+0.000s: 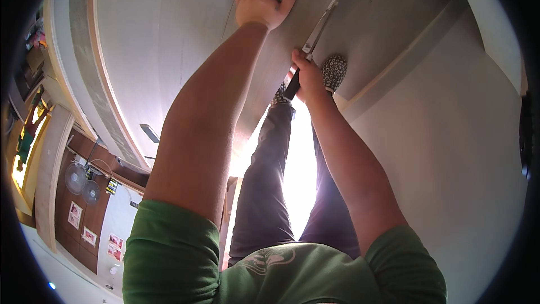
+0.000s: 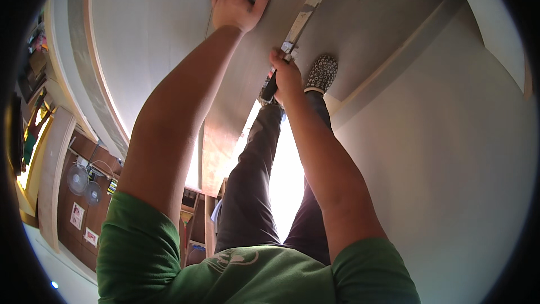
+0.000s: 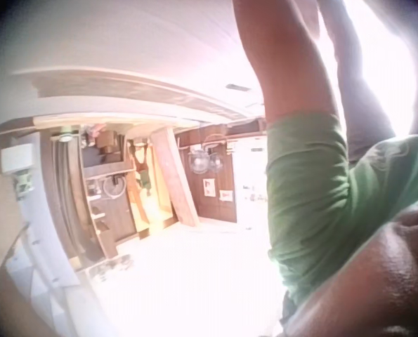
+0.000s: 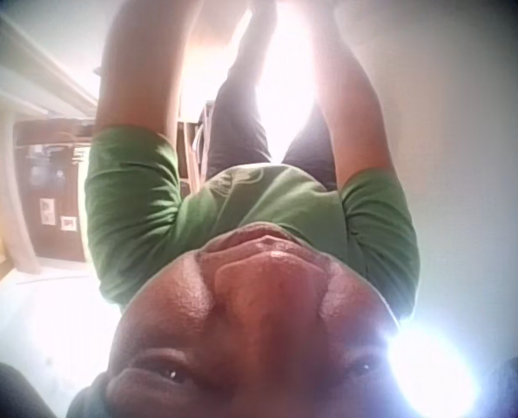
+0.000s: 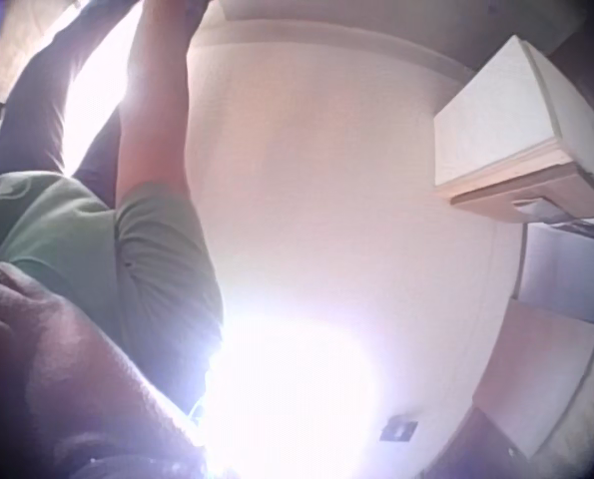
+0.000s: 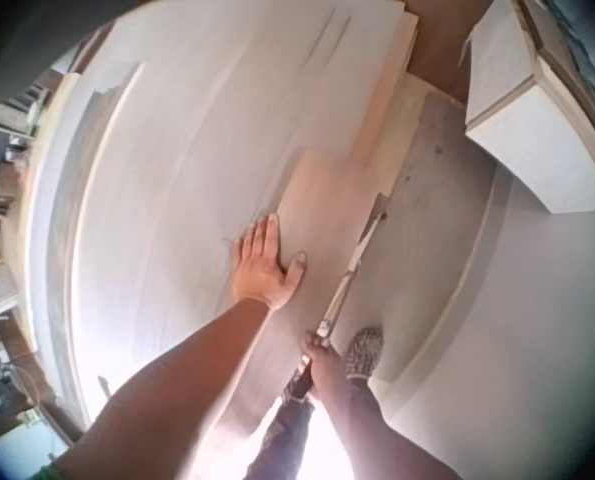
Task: The person uses a scraper to clear debris and material from the surface of a wooden board while it lies on the floor.
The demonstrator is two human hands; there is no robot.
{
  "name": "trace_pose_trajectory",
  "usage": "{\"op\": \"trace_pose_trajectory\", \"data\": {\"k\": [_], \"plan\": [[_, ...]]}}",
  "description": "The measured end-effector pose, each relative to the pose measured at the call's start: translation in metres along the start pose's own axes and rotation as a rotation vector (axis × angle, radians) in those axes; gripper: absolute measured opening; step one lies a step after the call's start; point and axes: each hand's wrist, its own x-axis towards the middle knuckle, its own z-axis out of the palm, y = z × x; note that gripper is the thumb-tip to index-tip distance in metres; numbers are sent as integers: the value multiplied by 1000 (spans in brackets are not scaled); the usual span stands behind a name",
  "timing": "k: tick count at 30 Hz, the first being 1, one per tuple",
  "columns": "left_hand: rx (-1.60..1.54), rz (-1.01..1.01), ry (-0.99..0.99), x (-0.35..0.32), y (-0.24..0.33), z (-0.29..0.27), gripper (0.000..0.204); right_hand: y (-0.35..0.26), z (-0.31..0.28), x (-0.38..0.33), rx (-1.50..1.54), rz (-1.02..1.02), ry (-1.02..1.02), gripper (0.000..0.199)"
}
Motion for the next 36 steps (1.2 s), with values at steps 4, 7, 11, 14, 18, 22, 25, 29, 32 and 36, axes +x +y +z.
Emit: {"op": "trace_pose_trajectory", "data": {"k": [4,7,11,14,18,22,25,29,32,36], "plan": [[-57,11,34,-3,-5,-1,89,6,16,1,-7,-115,-5,56],[-271,-1,130,-7,-21,3,91,11,20,1,-41,-193,-15,68],[-540,-99,293,-39,-59,4,81,17,17,10,-100,-217,23,71],[-484,-176,501,-130,-99,3,67,17,14,12,-102,-193,22,73],[-327,-615,203,-327,-137,7,63,17,4,25,-90,-119,108,58],[-448,-1338,77,-515,-149,25,69,18,21,10,-63,-84,-73,48],[-733,-2044,93,-553,-135,44,79,4,3,26,-112,-123,-115,40],[-1486,-2350,446,-575,-124,88,95,5,12,23,-207,-143,-12,45],[-1810,-2288,743,-551,-120,107,99,1,11,23,-288,-175,-5,46],[-2021,-2130,1012,-534,-132,107,89,-2,17,10,-293,-179,15,44]]}}
